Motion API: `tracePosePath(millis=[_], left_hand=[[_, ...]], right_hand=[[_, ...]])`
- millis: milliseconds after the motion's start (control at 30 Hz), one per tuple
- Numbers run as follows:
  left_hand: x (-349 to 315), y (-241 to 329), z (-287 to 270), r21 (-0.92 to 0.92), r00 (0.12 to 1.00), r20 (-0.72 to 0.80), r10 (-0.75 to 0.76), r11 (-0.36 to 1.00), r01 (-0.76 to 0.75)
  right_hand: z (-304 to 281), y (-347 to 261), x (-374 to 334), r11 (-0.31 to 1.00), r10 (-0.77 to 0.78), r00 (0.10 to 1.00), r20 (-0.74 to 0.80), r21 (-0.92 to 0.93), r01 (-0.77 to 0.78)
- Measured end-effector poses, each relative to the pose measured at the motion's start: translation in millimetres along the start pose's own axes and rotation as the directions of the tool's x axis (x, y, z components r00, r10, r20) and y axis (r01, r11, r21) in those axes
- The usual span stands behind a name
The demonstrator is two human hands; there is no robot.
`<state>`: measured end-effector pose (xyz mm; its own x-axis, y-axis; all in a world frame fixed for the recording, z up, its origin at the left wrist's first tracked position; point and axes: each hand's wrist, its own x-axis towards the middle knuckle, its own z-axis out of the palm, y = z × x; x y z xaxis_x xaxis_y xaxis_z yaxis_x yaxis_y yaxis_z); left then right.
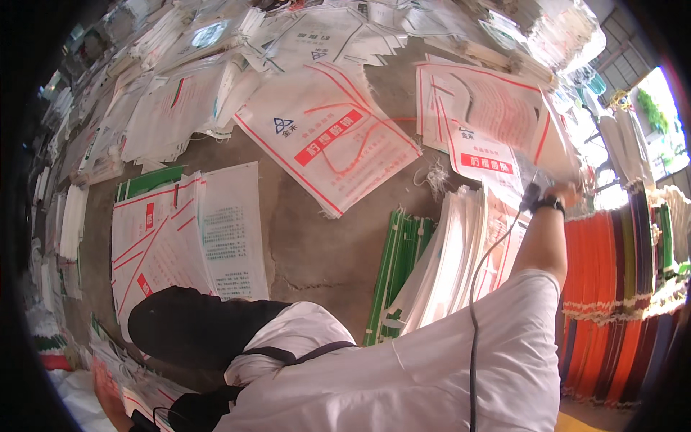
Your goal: Sort and inspect plastic food additive packaging bags in a warehouse.
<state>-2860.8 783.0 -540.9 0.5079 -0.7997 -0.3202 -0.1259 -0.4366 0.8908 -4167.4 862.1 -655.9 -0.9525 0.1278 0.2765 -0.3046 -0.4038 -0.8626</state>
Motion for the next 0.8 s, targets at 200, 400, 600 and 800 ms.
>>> tracePosePath(millis=[200, 400, 600, 800], left_hand=[[-51, 3, -7, -0.137, 0.988, -0.148, -0.042, 0.990, 0.021], [-49, -23, 17, -0.260, 0.978, -0.139, -0.158, 0.958, 0.118], [-94, -20, -16, -0.243, 0.964, -0.225, -0.143, 0.966, 0.087], [-130, -58, -17, -0.018, 0.953, -0.300, -0.041, 0.999, 0.037]], right_hand=[[-113, 62, -85, 0.987, 0.107, 0.912, -0.396, -0.069, -0.146], [-119, 107, -66, 0.782, 0.151, 0.416, -0.897, -0.150, -0.606], [22, 90, -226, 0.260, 0.099, 0.969, -0.227, -0.934, -0.246], [119, 159, -401, 0.526, 0.390, 0.648, 0.654, -0.736, 0.426]])
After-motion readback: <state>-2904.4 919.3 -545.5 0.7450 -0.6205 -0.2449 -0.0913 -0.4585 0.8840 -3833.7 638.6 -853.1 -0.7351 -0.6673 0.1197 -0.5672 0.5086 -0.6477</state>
